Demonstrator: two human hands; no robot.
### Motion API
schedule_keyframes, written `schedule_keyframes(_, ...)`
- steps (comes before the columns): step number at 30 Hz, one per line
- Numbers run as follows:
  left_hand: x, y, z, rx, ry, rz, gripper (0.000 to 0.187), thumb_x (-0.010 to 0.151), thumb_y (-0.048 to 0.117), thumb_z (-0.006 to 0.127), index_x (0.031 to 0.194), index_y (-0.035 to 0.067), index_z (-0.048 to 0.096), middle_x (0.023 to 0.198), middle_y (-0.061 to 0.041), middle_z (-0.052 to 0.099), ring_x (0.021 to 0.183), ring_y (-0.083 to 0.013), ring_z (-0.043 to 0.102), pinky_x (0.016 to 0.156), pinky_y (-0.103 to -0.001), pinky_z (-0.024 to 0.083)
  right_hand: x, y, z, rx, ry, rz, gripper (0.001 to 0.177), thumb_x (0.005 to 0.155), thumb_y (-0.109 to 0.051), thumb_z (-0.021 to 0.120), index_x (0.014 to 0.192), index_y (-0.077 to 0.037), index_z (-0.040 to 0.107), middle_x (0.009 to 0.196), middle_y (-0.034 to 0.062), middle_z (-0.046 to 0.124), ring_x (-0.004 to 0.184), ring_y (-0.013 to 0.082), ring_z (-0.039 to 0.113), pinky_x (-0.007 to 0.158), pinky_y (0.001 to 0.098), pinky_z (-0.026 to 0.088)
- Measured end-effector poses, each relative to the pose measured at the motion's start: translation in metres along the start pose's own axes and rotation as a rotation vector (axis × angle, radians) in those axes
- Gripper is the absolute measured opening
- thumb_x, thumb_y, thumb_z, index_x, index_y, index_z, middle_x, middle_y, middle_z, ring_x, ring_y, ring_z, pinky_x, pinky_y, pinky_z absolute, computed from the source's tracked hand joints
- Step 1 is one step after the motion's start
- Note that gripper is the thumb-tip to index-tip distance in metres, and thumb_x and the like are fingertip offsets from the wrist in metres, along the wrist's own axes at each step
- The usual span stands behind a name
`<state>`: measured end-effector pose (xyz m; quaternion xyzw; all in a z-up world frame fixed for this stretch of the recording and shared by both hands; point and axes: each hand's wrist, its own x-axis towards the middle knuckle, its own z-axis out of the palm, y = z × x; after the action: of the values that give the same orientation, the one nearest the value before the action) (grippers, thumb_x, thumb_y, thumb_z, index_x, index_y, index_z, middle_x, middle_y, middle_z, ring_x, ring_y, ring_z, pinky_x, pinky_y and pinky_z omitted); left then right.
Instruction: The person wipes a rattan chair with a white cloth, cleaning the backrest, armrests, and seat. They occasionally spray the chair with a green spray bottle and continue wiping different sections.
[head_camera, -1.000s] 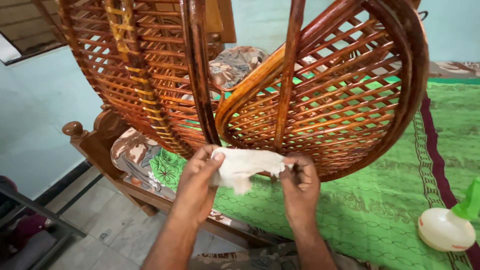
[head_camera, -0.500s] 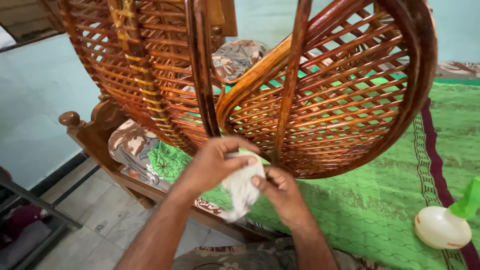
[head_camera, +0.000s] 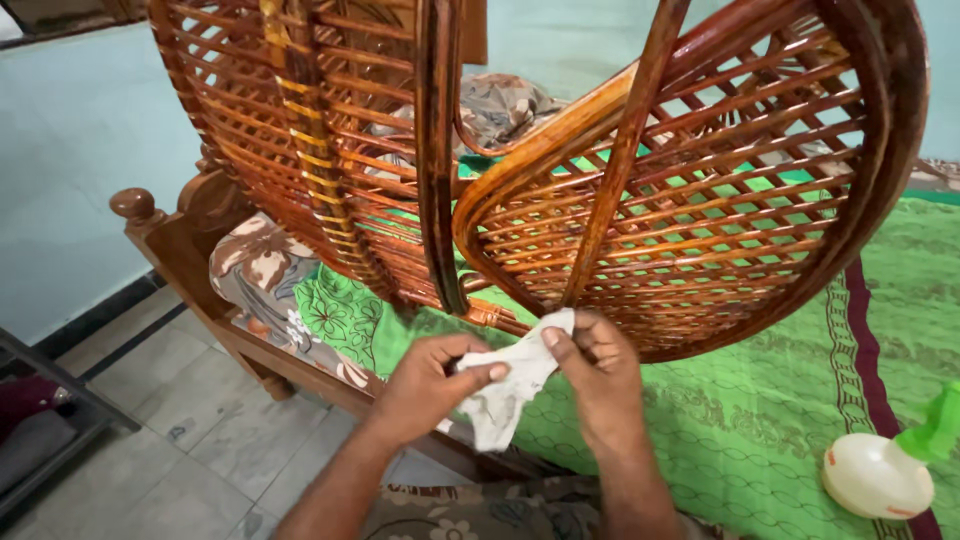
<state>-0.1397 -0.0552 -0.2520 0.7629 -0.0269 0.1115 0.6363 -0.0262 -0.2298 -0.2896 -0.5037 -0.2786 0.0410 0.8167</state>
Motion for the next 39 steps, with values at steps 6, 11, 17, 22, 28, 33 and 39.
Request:
schedule_keyframes(6,0.037,0.051,-0.004,-0.147,0.570,0.203,0.025,0.095,0.016,0.070,0.112,-0.001,0.070,0.093,-0.006,0.075,0.077,-0.0103,0.069,0.069,-0.028,0.057,0.004,0.005,0.002,-0.066,0.267,-0.233,0.026,0.102,-0.012,0.064,0.126,-0.001,0.059,0.110,0.0081,0.071,0.093,0.0140,0.071,0.081,0.0312,0.061)
schedule_keyframes(11,0.090,0.086,0.007,0.500,0.826,0.497,0.031,0.102,0.017,0.062,0.128,0.002,0.059,0.118,-0.017,0.073,0.111,-0.0265,0.071,0.094,-0.040,0.057,0.011,0.027,0.009,-0.236,0.178,-0.310,0.048,0.101,-0.013,0.061,0.145,-0.003,0.046,0.134,0.0072,0.060,0.116,0.0137,0.059,0.097,0.0303,0.050)
schedule_keyframes(17,0.096,0.063,0.027,1.095,0.743,0.855,0.047,0.101,0.006,0.057,0.143,-0.011,0.044,0.153,-0.034,0.042,0.146,-0.0486,0.040,0.124,-0.057,0.032,0.020,0.054,-0.001,-0.236,0.142,-0.098,0.040,0.101,-0.017,0.061,0.139,-0.005,0.055,0.123,0.0036,0.066,0.106,0.0122,0.061,0.087,0.0300,0.051)
schedule_keyframes(22,0.091,0.050,0.031,0.965,0.766,0.803,0.053,0.101,0.006,0.058,0.146,-0.014,0.040,0.154,-0.034,0.040,0.146,-0.0494,0.038,0.123,-0.057,0.031,0.020,0.070,-0.006,-0.345,0.153,-0.140,0.038,0.100,-0.017,0.063,0.136,-0.007,0.054,0.122,0.0013,0.067,0.105,0.0100,0.061,0.087,0.0282,0.049)
schedule_keyframes(28,0.124,0.093,0.035,1.007,0.613,0.955,0.051,0.106,0.004,0.044,0.154,-0.009,0.036,0.162,-0.027,0.039,0.152,-0.0430,0.040,0.129,-0.056,0.031,0.024,0.073,-0.002,-0.307,0.150,-0.147,0.036,0.100,-0.019,0.063,0.134,-0.011,0.055,0.114,-0.0014,0.066,0.100,0.0089,0.061,0.083,0.0291,0.049)
schedule_keyframes(33,0.150,0.114,0.026,0.913,0.476,0.835,0.051,0.111,0.015,0.048,0.158,-0.002,0.037,0.160,-0.020,0.046,0.146,-0.0377,0.049,0.124,-0.052,0.036,0.023,0.078,-0.001,-0.403,0.207,-0.132,0.034,0.099,-0.020,0.064,0.131,-0.012,0.055,0.115,-0.0015,0.066,0.096,0.0096,0.060,0.081,0.0293,0.047)
schedule_keyframes(39,0.114,0.093,0.012,1.206,0.586,0.994,0.046,0.107,0.020,0.053,0.152,0.011,0.044,0.157,-0.021,0.046,0.147,-0.0381,0.045,0.123,-0.054,0.034,0.024,0.082,-0.005,-0.474,0.191,-0.108,0.027,0.101,-0.022,0.065,0.125,-0.013,0.059,0.113,-0.0010,0.068,0.102,0.0108,0.063,0.086,0.0313,0.047)
